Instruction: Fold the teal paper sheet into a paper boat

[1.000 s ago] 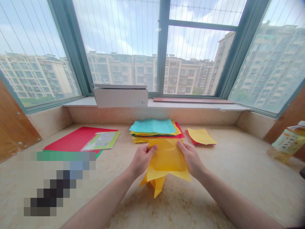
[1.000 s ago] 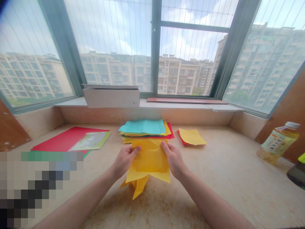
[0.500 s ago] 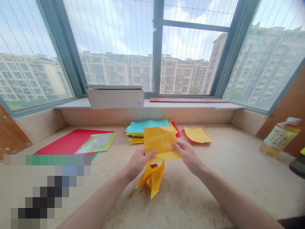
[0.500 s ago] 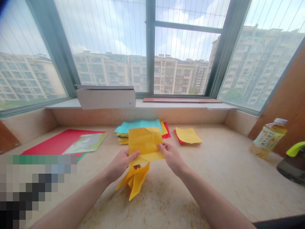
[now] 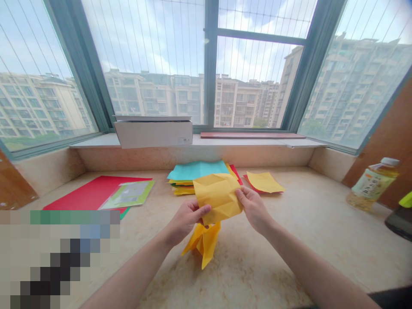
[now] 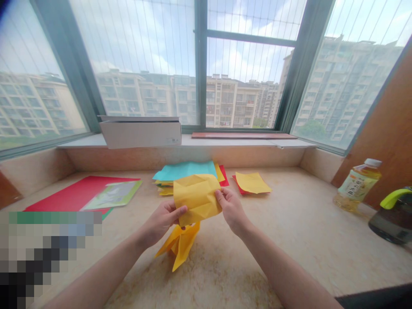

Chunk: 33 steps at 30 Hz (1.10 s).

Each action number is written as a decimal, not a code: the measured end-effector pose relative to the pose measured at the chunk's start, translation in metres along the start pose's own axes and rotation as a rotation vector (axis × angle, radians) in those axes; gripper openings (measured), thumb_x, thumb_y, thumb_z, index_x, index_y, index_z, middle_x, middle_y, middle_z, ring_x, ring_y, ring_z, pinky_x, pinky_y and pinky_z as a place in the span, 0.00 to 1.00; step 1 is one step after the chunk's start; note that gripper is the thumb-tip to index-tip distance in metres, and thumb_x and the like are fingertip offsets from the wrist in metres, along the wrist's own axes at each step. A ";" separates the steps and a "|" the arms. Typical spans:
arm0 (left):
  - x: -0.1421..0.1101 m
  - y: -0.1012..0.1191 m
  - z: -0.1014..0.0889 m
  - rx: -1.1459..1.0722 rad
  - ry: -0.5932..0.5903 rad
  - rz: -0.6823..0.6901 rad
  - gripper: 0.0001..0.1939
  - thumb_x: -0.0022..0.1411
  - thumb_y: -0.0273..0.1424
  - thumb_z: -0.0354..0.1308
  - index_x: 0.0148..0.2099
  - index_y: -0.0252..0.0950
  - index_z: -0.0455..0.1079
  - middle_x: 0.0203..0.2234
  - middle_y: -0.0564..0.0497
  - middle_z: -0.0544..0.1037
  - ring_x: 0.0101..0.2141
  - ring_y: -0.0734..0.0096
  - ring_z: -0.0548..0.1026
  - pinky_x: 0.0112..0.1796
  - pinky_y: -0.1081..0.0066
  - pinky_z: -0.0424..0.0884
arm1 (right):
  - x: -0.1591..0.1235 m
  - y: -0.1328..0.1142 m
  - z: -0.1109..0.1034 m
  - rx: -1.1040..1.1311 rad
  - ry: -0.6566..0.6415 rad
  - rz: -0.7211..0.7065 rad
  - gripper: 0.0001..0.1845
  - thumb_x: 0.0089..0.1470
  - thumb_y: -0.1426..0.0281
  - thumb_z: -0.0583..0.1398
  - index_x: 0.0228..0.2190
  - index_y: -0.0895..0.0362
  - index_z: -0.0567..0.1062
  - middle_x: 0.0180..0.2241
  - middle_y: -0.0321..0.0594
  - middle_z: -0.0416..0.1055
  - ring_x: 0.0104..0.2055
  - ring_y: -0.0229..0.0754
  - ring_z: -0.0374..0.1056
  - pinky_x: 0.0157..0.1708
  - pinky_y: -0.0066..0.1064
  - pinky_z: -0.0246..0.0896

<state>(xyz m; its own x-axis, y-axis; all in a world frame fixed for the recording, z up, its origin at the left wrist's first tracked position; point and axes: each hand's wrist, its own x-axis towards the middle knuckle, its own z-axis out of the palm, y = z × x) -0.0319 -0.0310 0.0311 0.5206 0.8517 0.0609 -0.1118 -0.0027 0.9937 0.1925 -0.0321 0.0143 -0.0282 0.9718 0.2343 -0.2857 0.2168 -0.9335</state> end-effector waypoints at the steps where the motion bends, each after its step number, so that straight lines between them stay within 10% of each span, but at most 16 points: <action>1: -0.001 0.001 0.000 0.018 0.003 -0.006 0.23 0.53 0.46 0.67 0.41 0.31 0.78 0.34 0.43 0.81 0.30 0.66 0.76 0.29 0.73 0.70 | 0.000 -0.001 -0.001 -0.029 0.006 -0.009 0.21 0.50 0.50 0.65 0.35 0.54 0.77 0.36 0.41 0.80 0.38 0.48 0.75 0.39 0.38 0.70; 7: -0.001 0.004 0.001 0.082 0.011 0.018 0.21 0.57 0.47 0.64 0.37 0.31 0.79 0.31 0.43 0.81 0.30 0.67 0.76 0.30 0.71 0.71 | 0.012 -0.010 -0.019 -0.206 0.040 -0.090 0.23 0.51 0.48 0.63 0.37 0.55 0.76 0.35 0.42 0.79 0.37 0.48 0.74 0.38 0.38 0.70; 12: 0.002 0.006 -0.007 0.102 0.213 0.085 0.20 0.58 0.46 0.62 0.34 0.31 0.77 0.33 0.43 0.80 0.29 0.69 0.74 0.29 0.72 0.71 | 0.043 -0.022 -0.091 -0.693 0.524 -0.170 0.30 0.61 0.49 0.47 0.49 0.58 0.70 0.39 0.46 0.78 0.36 0.46 0.75 0.34 0.36 0.71; 20: 0.004 0.003 -0.009 0.189 0.181 0.048 0.20 0.59 0.46 0.60 0.33 0.31 0.76 0.22 0.49 0.77 0.24 0.72 0.73 0.27 0.73 0.69 | 0.052 -0.025 -0.181 -1.202 0.689 0.006 0.31 0.59 0.60 0.53 0.58 0.65 0.66 0.51 0.62 0.71 0.56 0.60 0.65 0.54 0.53 0.56; 28: 0.003 0.002 -0.008 0.214 0.156 0.049 0.19 0.60 0.46 0.60 0.33 0.32 0.76 0.21 0.49 0.77 0.24 0.70 0.74 0.26 0.73 0.69 | 0.044 -0.010 -0.145 -1.521 0.124 0.026 0.26 0.53 0.52 0.61 0.49 0.52 0.77 0.53 0.45 0.74 0.56 0.53 0.67 0.56 0.39 0.57; 33: 0.003 0.004 -0.006 0.206 0.166 0.045 0.19 0.59 0.46 0.61 0.32 0.32 0.76 0.20 0.49 0.77 0.22 0.70 0.74 0.26 0.73 0.69 | 0.036 -0.008 -0.142 -1.617 0.004 0.062 0.29 0.56 0.56 0.60 0.56 0.54 0.71 0.56 0.50 0.71 0.58 0.57 0.66 0.56 0.44 0.57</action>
<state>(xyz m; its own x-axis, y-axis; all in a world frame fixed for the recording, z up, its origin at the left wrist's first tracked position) -0.0360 -0.0257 0.0347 0.3710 0.9225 0.1064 0.0514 -0.1348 0.9895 0.3303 0.0143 -0.0083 0.0025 0.9819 0.1892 0.9706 0.0432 -0.2367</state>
